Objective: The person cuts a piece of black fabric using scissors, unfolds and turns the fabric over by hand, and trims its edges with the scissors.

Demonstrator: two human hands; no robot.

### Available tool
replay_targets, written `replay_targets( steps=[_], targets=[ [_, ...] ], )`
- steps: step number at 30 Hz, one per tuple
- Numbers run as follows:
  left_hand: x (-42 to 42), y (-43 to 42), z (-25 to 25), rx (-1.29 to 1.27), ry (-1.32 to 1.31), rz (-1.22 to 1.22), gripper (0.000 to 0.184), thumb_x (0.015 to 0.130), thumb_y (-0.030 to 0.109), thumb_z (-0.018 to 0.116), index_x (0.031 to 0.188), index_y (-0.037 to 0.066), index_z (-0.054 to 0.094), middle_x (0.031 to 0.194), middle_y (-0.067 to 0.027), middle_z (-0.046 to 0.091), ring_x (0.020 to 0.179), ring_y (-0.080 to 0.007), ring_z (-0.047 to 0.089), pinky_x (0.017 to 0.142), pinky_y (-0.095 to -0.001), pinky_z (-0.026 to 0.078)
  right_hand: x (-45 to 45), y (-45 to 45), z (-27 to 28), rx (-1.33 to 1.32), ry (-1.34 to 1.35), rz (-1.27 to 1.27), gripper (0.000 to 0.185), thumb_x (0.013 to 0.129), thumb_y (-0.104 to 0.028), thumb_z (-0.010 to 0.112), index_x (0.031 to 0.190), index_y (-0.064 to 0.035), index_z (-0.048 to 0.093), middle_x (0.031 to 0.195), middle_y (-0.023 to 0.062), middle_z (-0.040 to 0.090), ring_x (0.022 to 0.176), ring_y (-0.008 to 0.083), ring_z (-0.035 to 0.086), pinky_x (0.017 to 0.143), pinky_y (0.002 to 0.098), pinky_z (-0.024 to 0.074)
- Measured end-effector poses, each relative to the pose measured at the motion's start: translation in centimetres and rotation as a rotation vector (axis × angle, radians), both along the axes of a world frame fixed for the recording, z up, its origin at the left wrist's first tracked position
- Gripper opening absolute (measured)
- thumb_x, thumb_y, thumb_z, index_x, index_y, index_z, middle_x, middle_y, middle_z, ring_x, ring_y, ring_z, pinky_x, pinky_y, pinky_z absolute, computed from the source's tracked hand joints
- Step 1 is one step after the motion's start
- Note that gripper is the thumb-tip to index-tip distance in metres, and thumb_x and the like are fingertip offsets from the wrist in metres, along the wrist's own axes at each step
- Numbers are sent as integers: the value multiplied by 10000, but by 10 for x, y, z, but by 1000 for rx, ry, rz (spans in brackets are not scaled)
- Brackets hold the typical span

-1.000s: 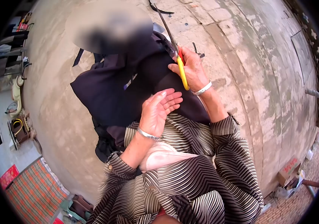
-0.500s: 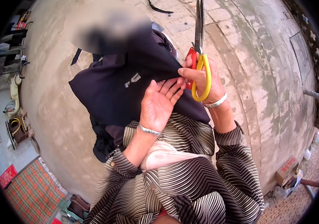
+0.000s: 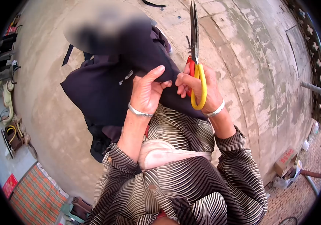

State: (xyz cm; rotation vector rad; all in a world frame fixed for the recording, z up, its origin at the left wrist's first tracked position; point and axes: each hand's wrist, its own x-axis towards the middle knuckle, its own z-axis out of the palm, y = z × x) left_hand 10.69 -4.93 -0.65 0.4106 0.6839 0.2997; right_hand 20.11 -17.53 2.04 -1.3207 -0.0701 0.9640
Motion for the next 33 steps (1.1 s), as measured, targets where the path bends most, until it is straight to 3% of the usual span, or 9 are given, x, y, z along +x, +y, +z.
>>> replay_targets(
  steps=[2,5,10,13,19,24,33],
  targets=[
    [-4,2,-7,64,-12,-34,45,857,19,669,900,32,675,807,-73,675,666,-193,598,636,-358,486,-2,-15,13,-64,-21,-8,142,858,-80,648,819,-19,526,606,52,579,487,119,575,445,224,463],
    [-2,4,-4,71,-10,-65,25,846,11,683,835,34,687,724,-59,647,640,-185,585,618,-336,476,-6,-52,25,-329,-196,214,352,907,-313,624,778,6,551,519,41,537,477,93,534,451,231,408],
    [-1,3,-7,82,5,-88,20,848,7,679,840,24,683,767,-66,648,669,-193,588,608,-320,475,-23,-91,40,-456,-199,413,454,888,-434,640,798,4,560,556,30,525,532,99,503,536,275,417],
    [0,2,-7,78,-8,-92,16,848,3,678,845,19,680,793,-67,650,693,-198,597,616,-316,482,-32,-107,37,-445,-263,562,514,867,-508,644,870,-4,542,693,75,543,666,156,537,619,306,442],
    [5,-4,-6,115,-35,-84,83,829,25,698,765,-26,687,741,-91,669,653,-196,639,617,-317,523,-26,-113,37,-435,-271,626,588,876,-566,590,968,6,491,791,126,537,752,238,552,702,347,451],
    [3,-9,-7,147,-59,-96,14,845,-8,675,842,6,673,794,-61,648,691,-197,606,634,-321,496,-30,-96,36,-490,-331,652,573,892,-555,571,925,11,489,727,140,522,697,265,528,682,363,445],
    [1,-13,-10,169,-81,-51,78,822,14,703,765,-39,694,745,-89,674,657,-191,649,643,-303,533,-33,-81,33,-419,-368,634,506,926,-494,532,908,10,487,738,170,510,682,332,536,656,414,431]
  ],
)
